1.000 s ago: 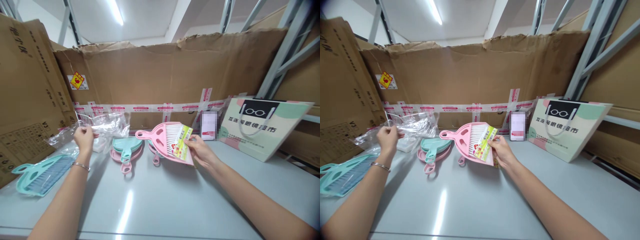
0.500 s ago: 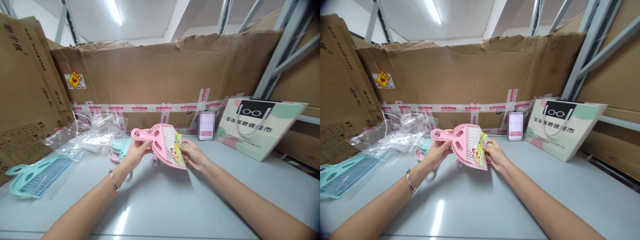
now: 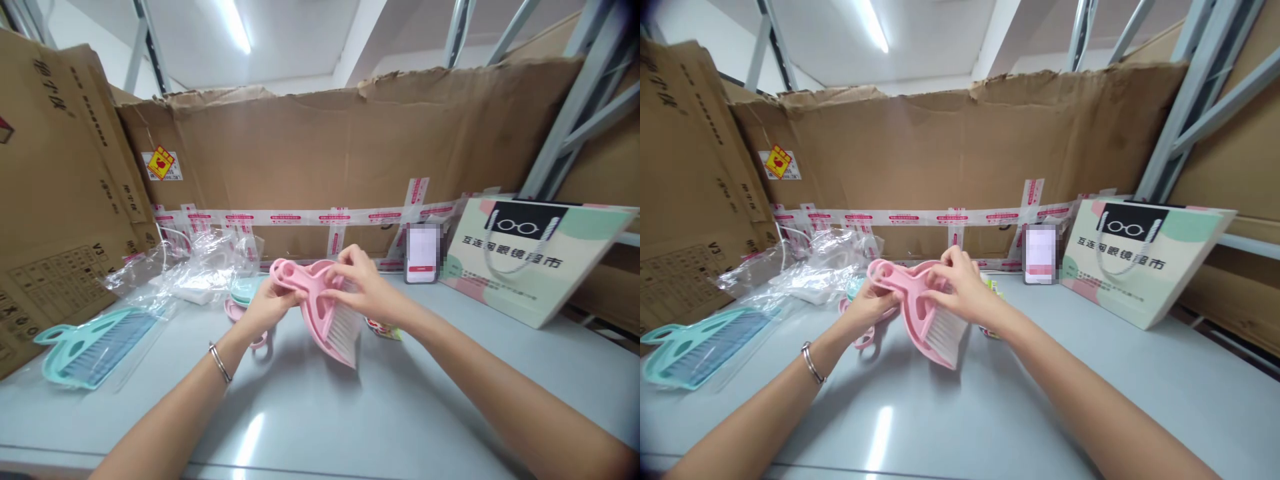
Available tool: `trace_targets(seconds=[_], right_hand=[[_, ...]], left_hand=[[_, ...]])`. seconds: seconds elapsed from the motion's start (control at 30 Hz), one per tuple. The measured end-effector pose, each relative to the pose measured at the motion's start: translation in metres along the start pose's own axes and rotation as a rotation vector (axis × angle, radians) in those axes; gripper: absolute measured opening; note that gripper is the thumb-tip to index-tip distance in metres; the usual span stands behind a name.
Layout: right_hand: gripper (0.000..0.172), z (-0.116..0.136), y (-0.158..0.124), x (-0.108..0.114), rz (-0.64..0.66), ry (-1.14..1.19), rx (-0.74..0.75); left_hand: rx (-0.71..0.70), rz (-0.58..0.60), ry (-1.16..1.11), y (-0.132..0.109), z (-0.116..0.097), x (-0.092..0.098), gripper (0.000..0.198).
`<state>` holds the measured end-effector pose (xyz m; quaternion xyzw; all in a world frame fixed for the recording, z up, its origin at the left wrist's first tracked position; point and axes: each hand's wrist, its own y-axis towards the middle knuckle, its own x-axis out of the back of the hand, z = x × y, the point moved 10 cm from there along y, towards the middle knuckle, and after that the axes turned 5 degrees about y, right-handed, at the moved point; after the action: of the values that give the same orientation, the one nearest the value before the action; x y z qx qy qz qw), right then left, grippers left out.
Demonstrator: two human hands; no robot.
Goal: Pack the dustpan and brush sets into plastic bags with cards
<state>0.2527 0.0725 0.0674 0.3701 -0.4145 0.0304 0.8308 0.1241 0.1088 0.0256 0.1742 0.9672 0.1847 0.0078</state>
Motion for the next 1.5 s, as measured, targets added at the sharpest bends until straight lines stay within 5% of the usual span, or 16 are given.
trace_targets(seconds=[0.23, 0.4, 0.53, 0.8, 1.03, 1.13, 1.37, 1.5], right_hand=[[0.027, -0.060, -0.021, 0.040, -0.206, 0.149, -0.156], [0.032, -0.122, -0.038, 0.009, -0.166, 0.270, -0.320], [0.030, -0.146, -0.046, -0.009, -0.108, 0.260, -0.421], [0.022, -0.135, -0.048, -0.024, -0.098, 0.184, -0.452], [0.028, -0.119, -0.084, -0.033, 0.446, -0.140, -0.697], [0.029, -0.125, -0.100, -0.029, 0.569, -0.216, -0.770], [0.025, -0.131, -0.103, -0.049, 0.653, -0.004, -0.797], [0.029, -0.121, -0.094, -0.036, 0.584, 0.201, -0.747]], left_hand=[[0.032, -0.169, -0.060, 0.003, -0.003, 0.060, 0.042], [0.132, -0.117, -0.093, 0.006, 0.015, 0.056, 0.041], [0.222, -0.109, -0.023, 0.004, 0.028, 0.049, 0.043], [0.290, -0.111, -0.017, 0.000, 0.034, 0.032, 0.051], [0.259, -0.155, 0.066, -0.001, 0.027, 0.039, 0.052], [0.209, -0.143, 0.083, 0.000, 0.020, 0.041, 0.051], [0.181, -0.104, 0.209, -0.001, 0.010, 0.046, 0.049], [0.144, -0.120, 0.257, 0.000, 0.005, 0.047, 0.046]])
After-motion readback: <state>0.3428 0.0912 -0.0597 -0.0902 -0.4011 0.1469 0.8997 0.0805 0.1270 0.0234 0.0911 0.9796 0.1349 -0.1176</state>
